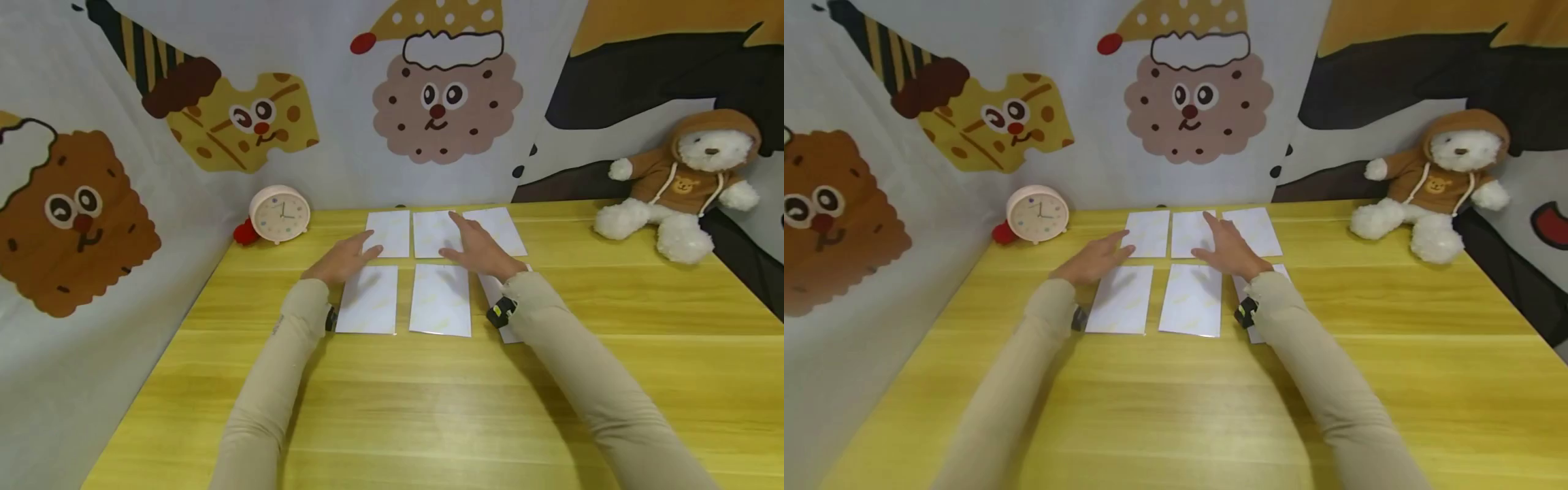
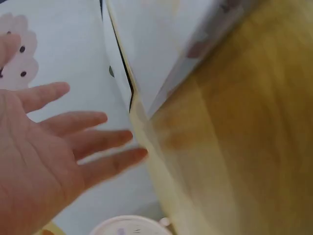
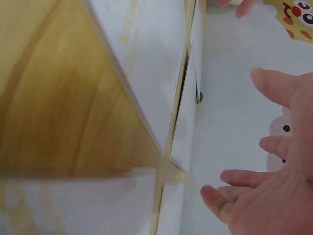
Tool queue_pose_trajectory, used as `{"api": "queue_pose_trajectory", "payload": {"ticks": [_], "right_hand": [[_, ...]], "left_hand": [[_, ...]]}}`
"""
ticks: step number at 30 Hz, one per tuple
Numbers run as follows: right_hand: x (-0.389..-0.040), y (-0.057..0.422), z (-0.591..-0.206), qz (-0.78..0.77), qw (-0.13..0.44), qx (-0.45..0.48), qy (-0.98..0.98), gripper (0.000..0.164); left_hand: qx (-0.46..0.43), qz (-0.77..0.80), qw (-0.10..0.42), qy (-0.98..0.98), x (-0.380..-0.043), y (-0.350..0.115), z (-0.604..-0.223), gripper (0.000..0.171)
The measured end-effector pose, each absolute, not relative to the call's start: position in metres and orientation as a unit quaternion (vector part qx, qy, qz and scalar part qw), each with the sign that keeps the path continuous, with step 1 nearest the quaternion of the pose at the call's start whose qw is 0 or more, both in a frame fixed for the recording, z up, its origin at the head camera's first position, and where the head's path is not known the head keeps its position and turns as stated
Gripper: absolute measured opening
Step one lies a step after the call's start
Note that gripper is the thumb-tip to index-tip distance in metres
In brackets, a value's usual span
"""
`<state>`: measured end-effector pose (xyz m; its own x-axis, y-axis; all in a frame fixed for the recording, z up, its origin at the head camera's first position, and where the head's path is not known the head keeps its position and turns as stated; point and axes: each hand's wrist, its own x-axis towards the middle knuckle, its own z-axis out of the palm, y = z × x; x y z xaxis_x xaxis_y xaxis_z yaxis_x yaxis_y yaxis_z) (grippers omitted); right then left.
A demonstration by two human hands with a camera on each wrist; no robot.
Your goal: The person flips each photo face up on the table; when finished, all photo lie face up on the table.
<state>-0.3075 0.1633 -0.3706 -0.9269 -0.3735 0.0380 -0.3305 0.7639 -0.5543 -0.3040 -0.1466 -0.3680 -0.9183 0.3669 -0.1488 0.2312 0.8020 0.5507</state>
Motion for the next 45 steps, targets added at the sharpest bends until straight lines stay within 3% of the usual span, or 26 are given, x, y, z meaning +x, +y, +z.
{"api": "queue_pose_trajectory", "payload": {"ticks": [6,12,20,28,45], "right_hand": [[-0.311,0.156,-0.372,-0.333,0.046,-0.17,0.926,0.083],[-0.314,0.144,-0.372,-0.411,0.092,-0.131,0.897,0.079],[-0.324,0.119,-0.372,-0.505,0.116,-0.119,0.847,0.07],[-0.338,0.095,-0.373,-0.559,0.149,-0.108,0.808,0.067],[-0.345,0.082,-0.377,-0.57,0.167,-0.081,0.8,0.072]], "left_hand": [[0.121,0.379,0.135,0.907,-0.311,-0.157,-0.371,0.066],[0.108,0.454,0.125,0.876,-0.32,-0.165,-0.371,0.06],[0.083,0.523,0.162,0.833,-0.329,-0.166,-0.364,0.058],[0.068,0.533,0.183,0.823,-0.338,-0.162,-0.36,0.058],[0.067,0.472,0.218,0.852,-0.345,-0.145,-0.359,0.061]]}}
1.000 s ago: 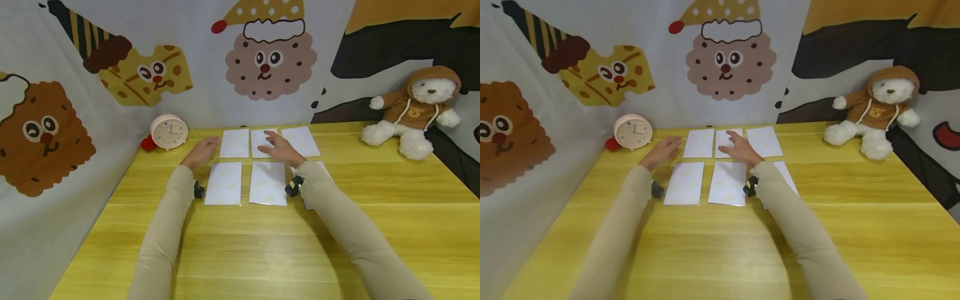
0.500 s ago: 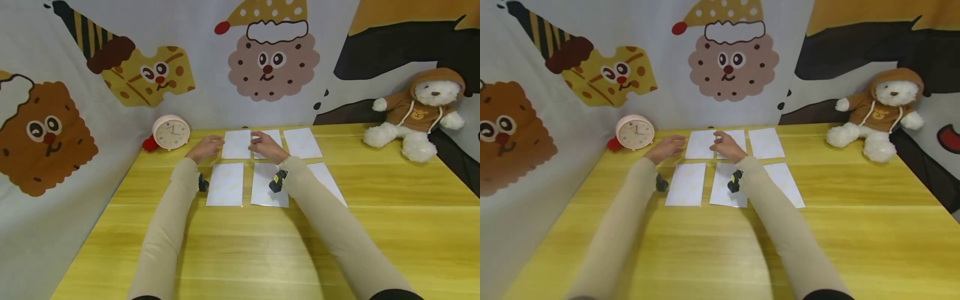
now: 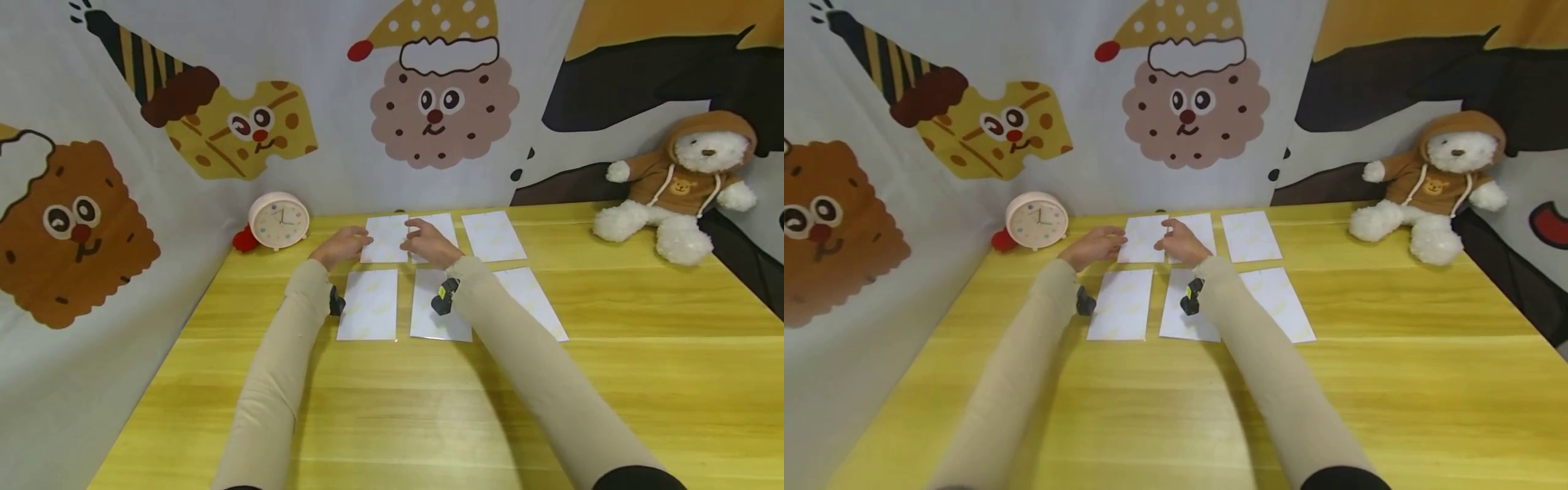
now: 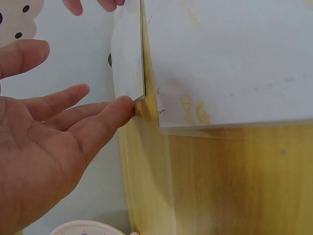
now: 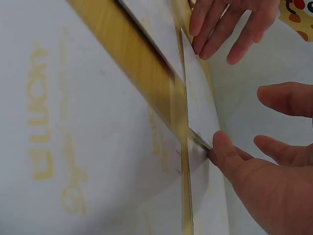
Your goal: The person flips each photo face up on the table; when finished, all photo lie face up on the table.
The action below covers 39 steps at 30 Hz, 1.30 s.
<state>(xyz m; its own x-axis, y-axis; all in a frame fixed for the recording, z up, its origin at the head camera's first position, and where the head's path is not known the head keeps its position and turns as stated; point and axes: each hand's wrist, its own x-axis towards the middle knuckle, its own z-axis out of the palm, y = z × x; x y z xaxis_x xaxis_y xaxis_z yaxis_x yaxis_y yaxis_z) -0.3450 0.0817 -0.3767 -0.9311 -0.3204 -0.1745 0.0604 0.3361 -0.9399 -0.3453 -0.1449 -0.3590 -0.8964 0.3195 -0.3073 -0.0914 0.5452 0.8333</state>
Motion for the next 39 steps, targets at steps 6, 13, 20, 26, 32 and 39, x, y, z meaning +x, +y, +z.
{"api": "queue_pose_trajectory", "payload": {"ticks": [6,13,20,26,32,39], "right_hand": [[-0.345,0.08,-0.371,-0.628,0.158,-0.057,0.76,0.072],[-0.348,0.079,-0.365,-0.688,0.141,-0.047,0.71,0.067],[-0.347,0.077,-0.361,-0.738,0.124,-0.046,0.662,0.062],[-0.348,0.073,-0.362,-0.774,0.126,-0.044,0.618,0.06],[-0.349,0.068,-0.365,-0.791,0.126,-0.053,0.596,0.058],[-0.351,0.061,-0.373,-0.791,0.131,-0.068,0.594,0.051]], "left_hand": [[0.073,0.439,0.216,0.869,-0.345,-0.141,-0.357,0.059],[0.097,0.372,0.212,0.898,-0.344,-0.13,-0.352,0.06],[0.126,0.323,0.203,0.916,-0.345,-0.115,-0.347,0.057],[0.131,0.313,0.178,0.924,-0.344,-0.106,-0.347,0.059],[0.106,0.344,0.172,0.917,-0.343,-0.106,-0.344,0.062],[0.095,0.369,0.151,0.912,-0.343,-0.107,-0.343,0.064]]}}
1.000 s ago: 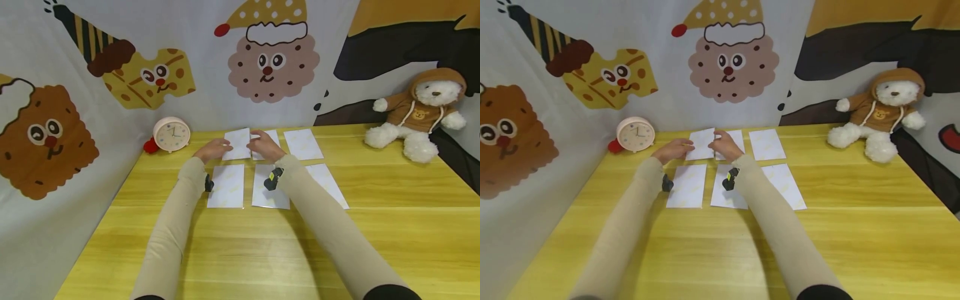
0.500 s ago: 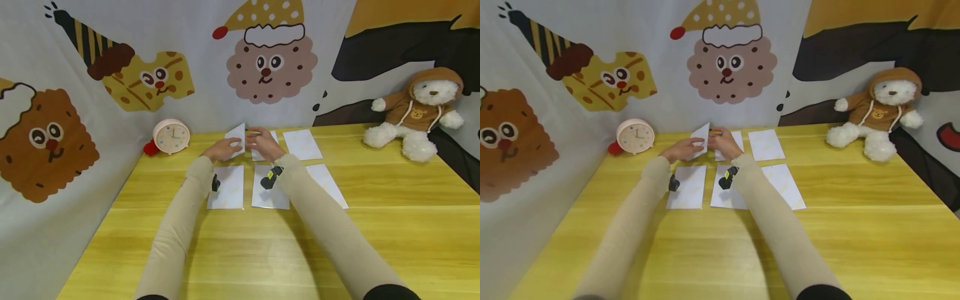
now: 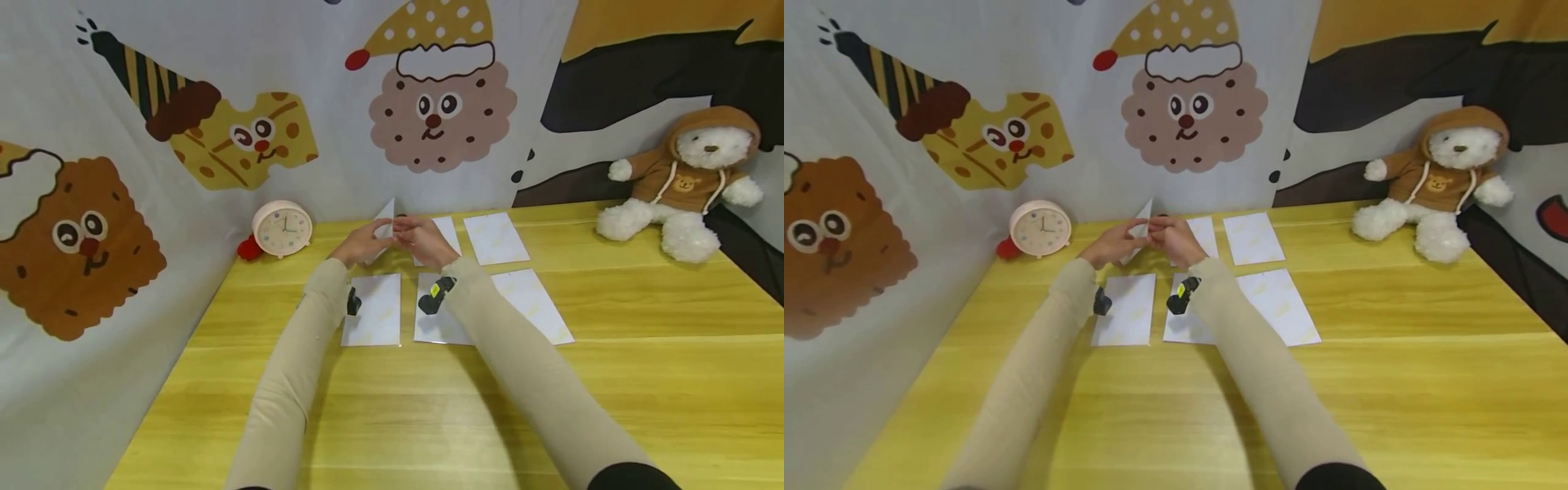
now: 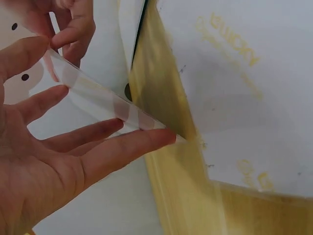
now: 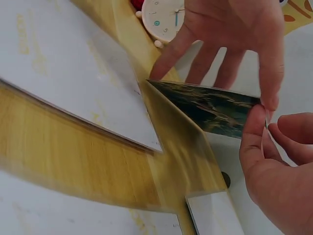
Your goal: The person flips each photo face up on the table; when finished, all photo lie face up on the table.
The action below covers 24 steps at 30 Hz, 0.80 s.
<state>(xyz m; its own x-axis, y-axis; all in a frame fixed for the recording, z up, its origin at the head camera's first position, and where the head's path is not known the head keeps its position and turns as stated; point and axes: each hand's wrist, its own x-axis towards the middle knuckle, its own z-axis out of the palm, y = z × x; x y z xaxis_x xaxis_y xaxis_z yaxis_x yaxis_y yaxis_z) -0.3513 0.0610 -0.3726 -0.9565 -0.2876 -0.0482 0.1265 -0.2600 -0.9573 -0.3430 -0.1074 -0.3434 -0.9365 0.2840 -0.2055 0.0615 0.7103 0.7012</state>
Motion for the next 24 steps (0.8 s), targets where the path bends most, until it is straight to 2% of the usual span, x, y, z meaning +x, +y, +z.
{"api": "queue_pose_trajectory", "payload": {"ticks": [6,13,20,24], "right_hand": [[-0.35,0.053,-0.373,-0.776,0.132,-0.087,0.611,0.052],[-0.347,0.036,-0.375,-0.746,0.114,-0.085,0.65,0.056],[-0.344,0.019,-0.371,-0.683,0.059,-0.087,0.723,0.048],[-0.346,0.022,-0.369,-0.635,0.033,-0.084,0.767,0.047]], "left_hand": [[0.085,0.412,0.137,0.897,-0.346,-0.111,-0.341,0.063],[0.067,0.516,0.096,0.849,-0.345,-0.111,-0.337,0.055],[0.031,0.616,0.044,0.786,-0.344,-0.116,-0.335,0.049],[0.021,0.659,0.028,0.751,-0.345,-0.119,-0.335,0.051]]}}
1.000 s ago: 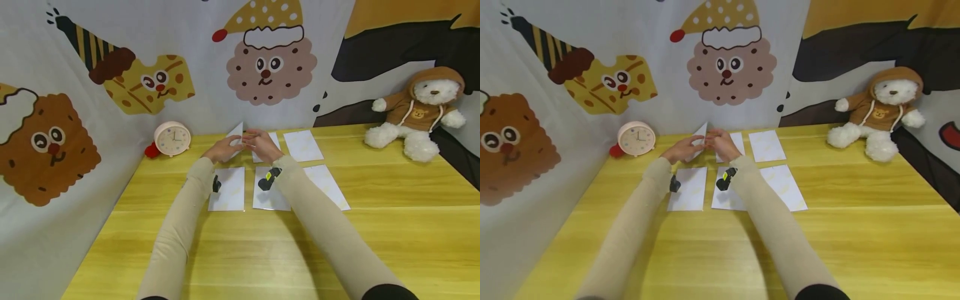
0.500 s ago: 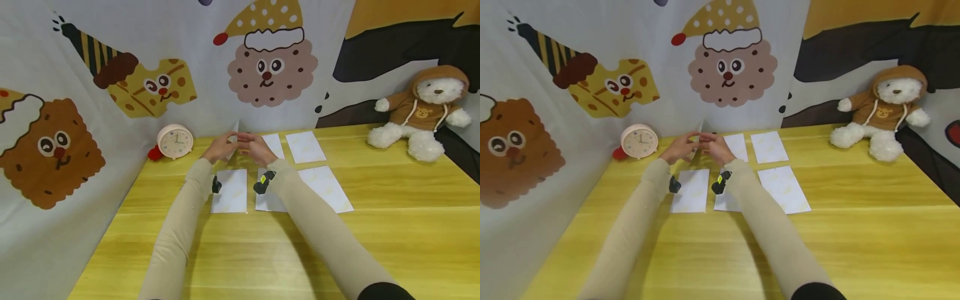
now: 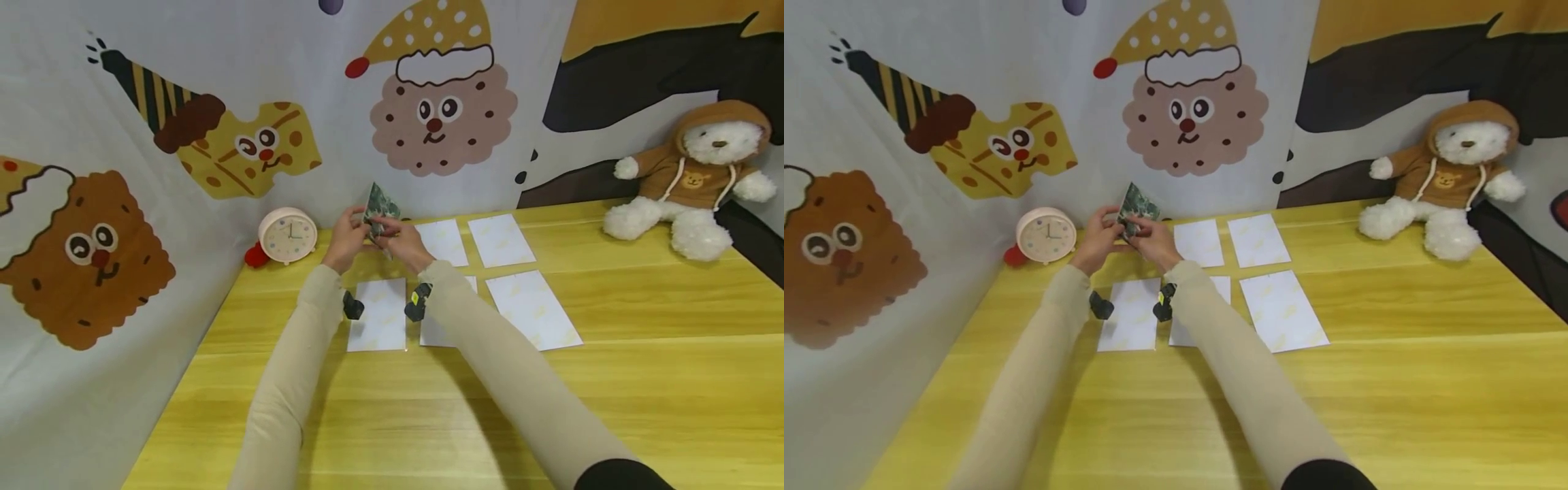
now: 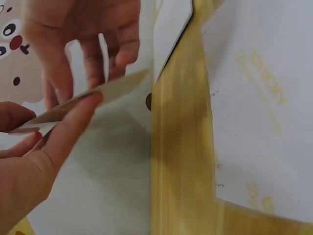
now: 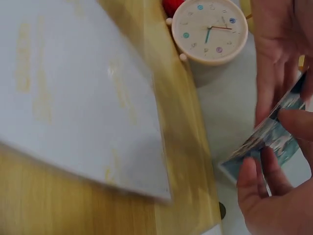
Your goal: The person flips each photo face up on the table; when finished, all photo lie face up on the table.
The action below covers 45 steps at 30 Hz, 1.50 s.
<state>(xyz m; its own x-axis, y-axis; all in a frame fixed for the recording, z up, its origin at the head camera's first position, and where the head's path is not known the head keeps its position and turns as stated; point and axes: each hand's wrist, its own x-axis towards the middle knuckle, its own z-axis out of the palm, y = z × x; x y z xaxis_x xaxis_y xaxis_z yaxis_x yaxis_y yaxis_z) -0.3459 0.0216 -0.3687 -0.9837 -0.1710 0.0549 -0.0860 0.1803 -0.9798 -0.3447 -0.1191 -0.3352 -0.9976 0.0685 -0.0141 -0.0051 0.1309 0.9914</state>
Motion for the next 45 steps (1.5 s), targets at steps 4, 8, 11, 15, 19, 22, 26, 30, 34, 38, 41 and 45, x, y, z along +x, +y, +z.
{"api": "queue_pose_trajectory", "payload": {"ticks": [4,8,11,15,19,22,26,30,34,38,41,45], "right_hand": [[-0.348,0.029,-0.37,-0.582,-0.002,-0.085,0.809,0.047],[-0.348,0.038,-0.37,-0.552,-0.032,-0.073,0.83,0.05],[-0.348,0.044,-0.371,-0.565,-0.02,-0.069,0.822,0.054],[-0.351,0.052,-0.373,-0.585,-0.003,-0.07,0.808,0.057],[-0.357,0.057,-0.372,-0.589,-0.019,-0.068,0.805,0.056],[-0.361,0.06,-0.371,-0.579,-0.024,-0.069,0.812,0.057],[-0.366,0.061,-0.374,-0.527,-0.008,-0.076,0.846,0.059],[-0.37,0.058,-0.38,-0.471,0.022,-0.095,0.877,0.069],[-0.372,0.054,-0.383,-0.437,0.031,-0.099,0.893,0.077],[-0.372,0.053,-0.385,-0.416,0.015,-0.085,0.905,0.07],[-0.37,0.053,-0.386,-0.409,0.023,-0.078,0.909,0.062],[-0.369,0.053,-0.39,-0.395,0.044,-0.088,0.913,0.057]], "left_hand": [[0.024,0.678,0.021,0.734,-0.343,-0.122,-0.337,0.06],[0.032,0.686,0.019,0.726,-0.34,-0.125,-0.338,0.07],[0.037,0.688,0.014,0.725,-0.339,-0.128,-0.34,0.073],[0.038,0.676,0.007,0.736,-0.339,-0.133,-0.343,0.072],[0.037,0.653,0.012,0.757,-0.343,-0.14,-0.347,0.061],[0.035,0.602,0.011,0.798,-0.347,-0.145,-0.352,0.051],[0.03,0.489,0.021,0.872,-0.351,-0.151,-0.358,0.045],[0.02,0.397,0.047,0.916,-0.355,-0.152,-0.363,0.046],[0.019,0.35,0.054,0.935,-0.357,-0.152,-0.365,0.053],[0.021,0.34,0.054,0.939,-0.359,-0.151,-0.365,0.054],[0.022,0.331,0.057,0.942,-0.36,-0.153,-0.368,0.049],[0.022,0.309,0.06,0.949,-0.361,-0.155,-0.373,0.046]]}}
